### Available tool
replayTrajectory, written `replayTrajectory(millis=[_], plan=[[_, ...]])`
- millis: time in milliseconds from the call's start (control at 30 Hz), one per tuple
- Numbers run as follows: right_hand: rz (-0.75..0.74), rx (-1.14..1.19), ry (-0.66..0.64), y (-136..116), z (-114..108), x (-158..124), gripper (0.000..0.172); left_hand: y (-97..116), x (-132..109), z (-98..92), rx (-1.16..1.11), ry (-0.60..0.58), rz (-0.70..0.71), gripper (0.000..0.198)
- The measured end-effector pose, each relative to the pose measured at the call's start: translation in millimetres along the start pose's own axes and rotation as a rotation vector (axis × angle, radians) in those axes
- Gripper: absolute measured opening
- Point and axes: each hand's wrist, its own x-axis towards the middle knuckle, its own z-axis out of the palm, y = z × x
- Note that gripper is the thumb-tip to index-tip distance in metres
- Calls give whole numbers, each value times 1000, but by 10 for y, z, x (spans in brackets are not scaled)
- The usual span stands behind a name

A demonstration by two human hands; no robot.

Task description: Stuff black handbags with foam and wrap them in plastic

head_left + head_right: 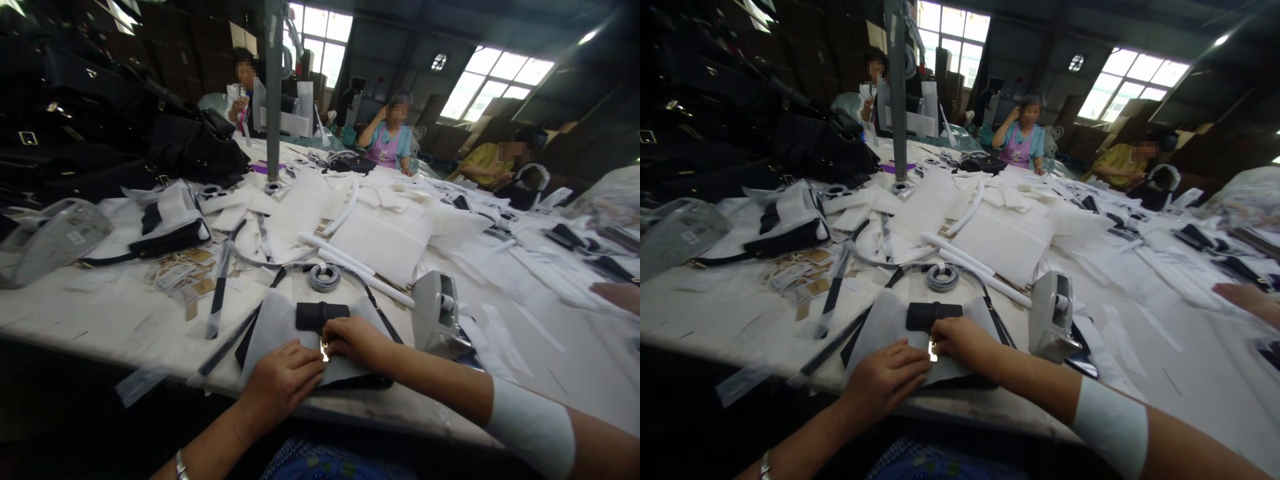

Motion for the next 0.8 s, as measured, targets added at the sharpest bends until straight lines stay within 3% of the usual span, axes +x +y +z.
replayTrajectory(millis=[233,433,500,800], plan=[[-53,-84,-96,28,27,29,10,-13,6,11,14,37,48,28],[-488,-364,-222,44,-149,109,16,-14,-1,13,-37,14,-12,25],[-547,-377,-201,69,-142,102,19,-16,-10,16,-48,13,-24,24],[-38,-124,39,-18,99,-4,12,-33,-26,31,-71,-19,-21,23]])
